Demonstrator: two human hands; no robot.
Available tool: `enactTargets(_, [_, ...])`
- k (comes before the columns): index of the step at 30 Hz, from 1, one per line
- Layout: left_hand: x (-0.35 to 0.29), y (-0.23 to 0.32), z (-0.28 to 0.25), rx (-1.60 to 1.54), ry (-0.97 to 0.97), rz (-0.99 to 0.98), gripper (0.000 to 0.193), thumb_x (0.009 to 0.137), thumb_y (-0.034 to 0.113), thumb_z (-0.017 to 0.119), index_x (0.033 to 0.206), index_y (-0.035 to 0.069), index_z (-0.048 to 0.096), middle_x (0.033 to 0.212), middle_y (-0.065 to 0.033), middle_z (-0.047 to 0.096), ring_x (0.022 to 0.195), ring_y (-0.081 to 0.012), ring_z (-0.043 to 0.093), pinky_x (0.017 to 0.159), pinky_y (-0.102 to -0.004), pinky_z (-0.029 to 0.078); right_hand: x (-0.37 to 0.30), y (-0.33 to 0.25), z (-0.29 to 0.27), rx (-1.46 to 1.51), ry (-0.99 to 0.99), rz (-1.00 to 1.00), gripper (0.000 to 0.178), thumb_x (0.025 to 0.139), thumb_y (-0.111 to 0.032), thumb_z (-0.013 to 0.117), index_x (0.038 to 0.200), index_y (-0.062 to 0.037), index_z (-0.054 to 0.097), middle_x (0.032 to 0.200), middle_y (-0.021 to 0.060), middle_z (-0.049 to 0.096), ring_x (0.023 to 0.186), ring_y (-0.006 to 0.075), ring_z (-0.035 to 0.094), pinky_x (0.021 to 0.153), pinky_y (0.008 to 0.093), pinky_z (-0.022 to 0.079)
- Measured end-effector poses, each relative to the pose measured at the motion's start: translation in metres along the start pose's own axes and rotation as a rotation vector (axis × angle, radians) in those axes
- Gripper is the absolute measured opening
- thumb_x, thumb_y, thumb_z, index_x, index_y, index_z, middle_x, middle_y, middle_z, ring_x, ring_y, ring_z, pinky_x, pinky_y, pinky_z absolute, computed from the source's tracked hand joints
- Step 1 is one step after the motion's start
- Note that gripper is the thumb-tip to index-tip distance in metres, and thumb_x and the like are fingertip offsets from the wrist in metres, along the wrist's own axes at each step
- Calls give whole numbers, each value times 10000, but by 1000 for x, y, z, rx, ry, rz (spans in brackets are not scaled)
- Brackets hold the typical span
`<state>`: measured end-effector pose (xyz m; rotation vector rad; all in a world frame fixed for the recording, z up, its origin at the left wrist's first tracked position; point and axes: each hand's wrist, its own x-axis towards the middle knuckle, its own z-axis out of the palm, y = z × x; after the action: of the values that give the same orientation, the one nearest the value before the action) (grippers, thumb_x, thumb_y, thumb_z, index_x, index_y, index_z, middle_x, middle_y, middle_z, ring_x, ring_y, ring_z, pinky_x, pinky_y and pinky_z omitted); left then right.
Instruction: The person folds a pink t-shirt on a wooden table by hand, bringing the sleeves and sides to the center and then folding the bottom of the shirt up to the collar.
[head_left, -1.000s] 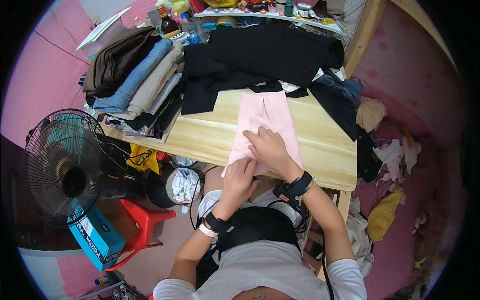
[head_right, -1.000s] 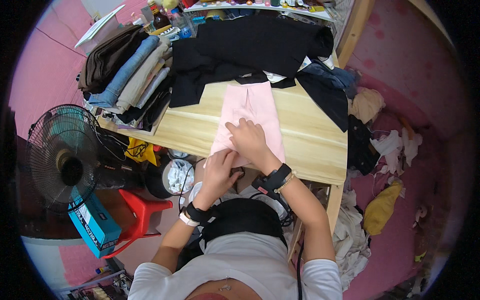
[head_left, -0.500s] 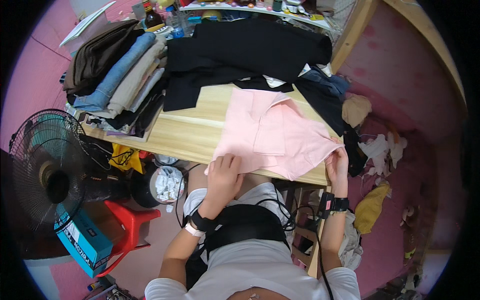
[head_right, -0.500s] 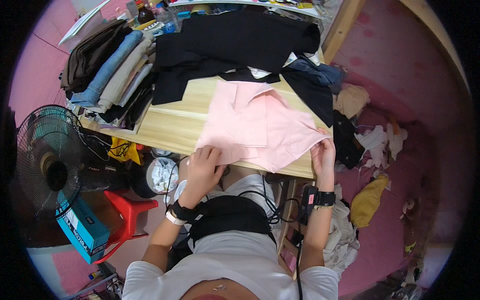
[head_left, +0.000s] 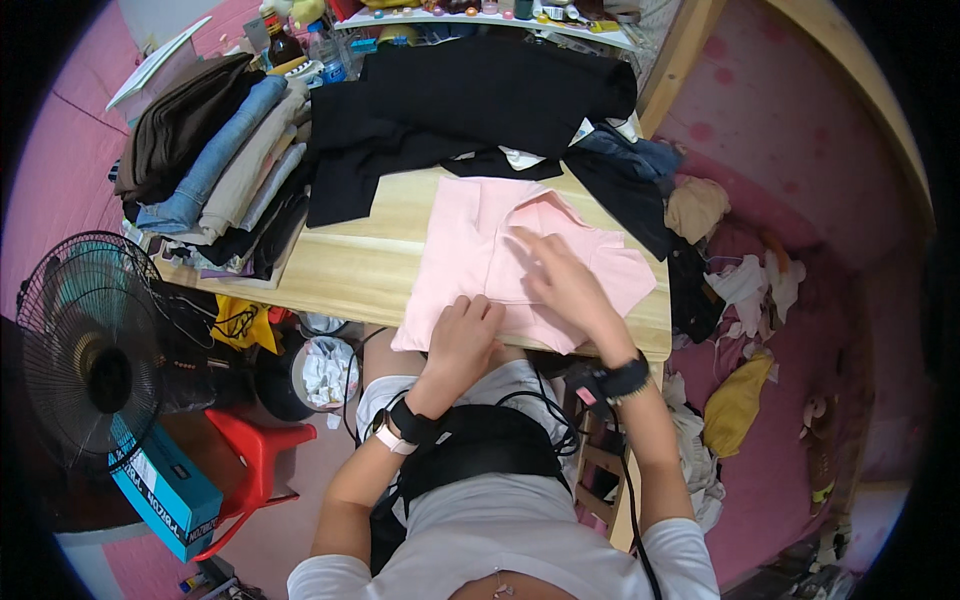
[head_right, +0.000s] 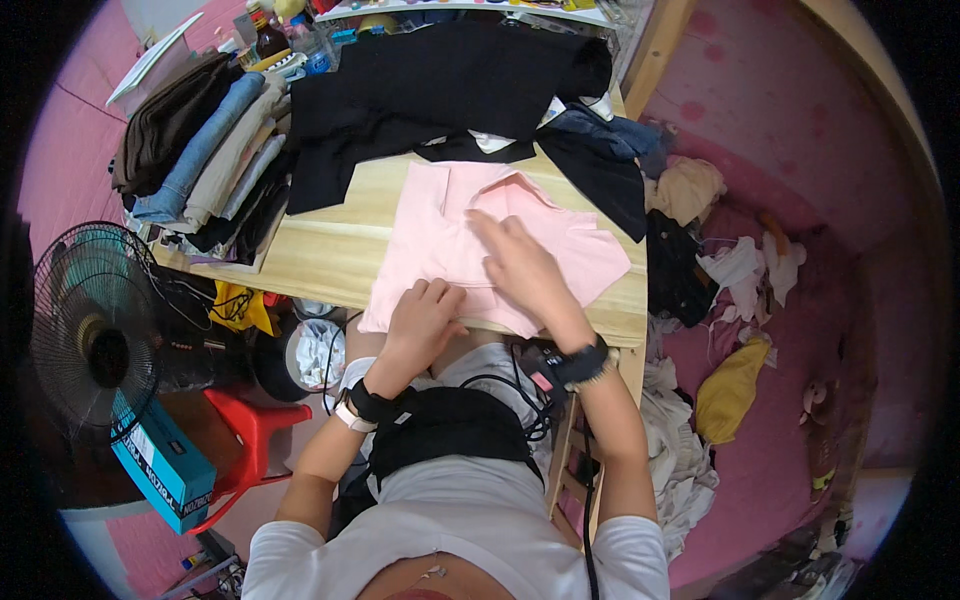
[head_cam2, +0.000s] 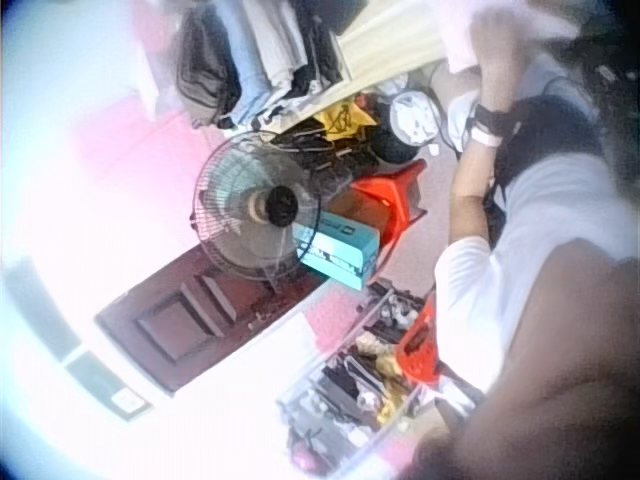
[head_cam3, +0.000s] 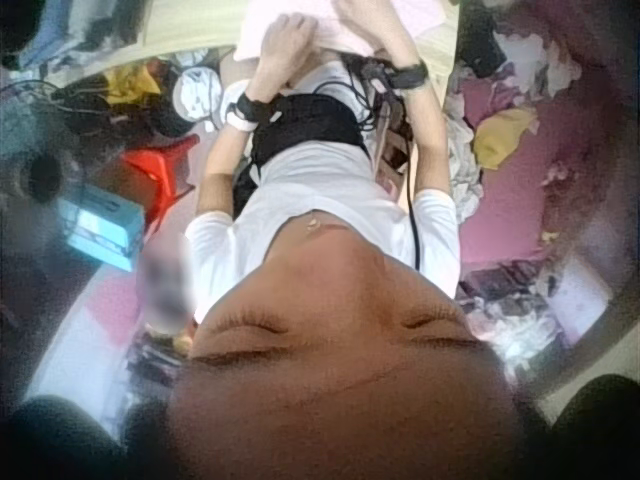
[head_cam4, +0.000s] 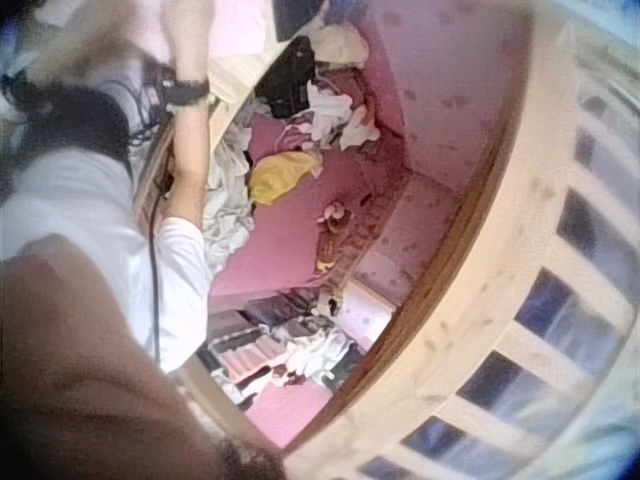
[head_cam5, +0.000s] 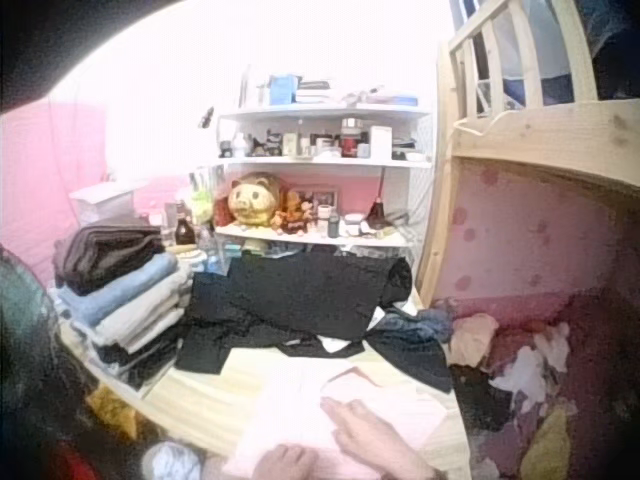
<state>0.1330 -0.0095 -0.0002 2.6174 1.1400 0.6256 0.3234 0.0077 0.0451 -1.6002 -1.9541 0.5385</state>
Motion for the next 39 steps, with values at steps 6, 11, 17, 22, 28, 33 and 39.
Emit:
enactTargets(6, [4,-13,5,-151,-48,53,271,726,23,656,970,62,547,894,-120,537,859,-338,525,726,-427,442,30,24,26,-231,-163,11,532,811,-2,434,1291,-221,504,1017,207,588,900,389,606,745,433,497])
enactTargets(11, [5,-23,-15,-447,97,-69,278,770,-12,602,1036,36,535,900,-154,531,883,-352,531,770,-388,451,30,63,32,152,11,-28,253,794,40,428,988,-73,544,861,171,591,817,347,605,718,380,481])
enactTargets(17, [-35,-72,-23,-1185,1072,-791,201,948,50,496,1148,29,485,1011,-52,547,833,-84,506,743,-212,429,23,90,34,787,-5,238,186,847,93,408,837,-70,497,735,-24,458,610,56,419,556,196,352])
enactTargets(22, [-91,-108,-25,-1238,1077,-989,150,952,136,509,1080,95,443,969,-32,550,790,-130,547,695,-302,486,22,93,39,835,20,211,208,831,82,398,875,-46,556,709,-11,486,583,64,445,537,194,362])
enactTargets(28, [-93,-97,-36,-1336,826,-1106,292,921,244,594,1100,82,430,990,-69,549,887,-186,571,785,-341,526,21,77,29,1036,97,324,128,816,10,464,839,-12,588,620,-13,475,547,56,432,495,184,329])
enactTargets(33, [-89,-131,-31,-1037,727,-990,326,862,140,658,1074,19,441,930,-78,575,799,-171,570,703,-289,486,25,76,23,747,171,235,233,753,64,523,962,-37,521,780,-1,468,621,49,410,502,200,314])
enactTargets(39, [-23,-73,-62,-497,738,-671,367,814,145,654,1082,-22,467,948,-115,491,781,-223,496,741,-354,442,12,56,7,843,16,343,565,712,140,498,1232,-62,412,1042,50,468,746,96,473,605,201,391])
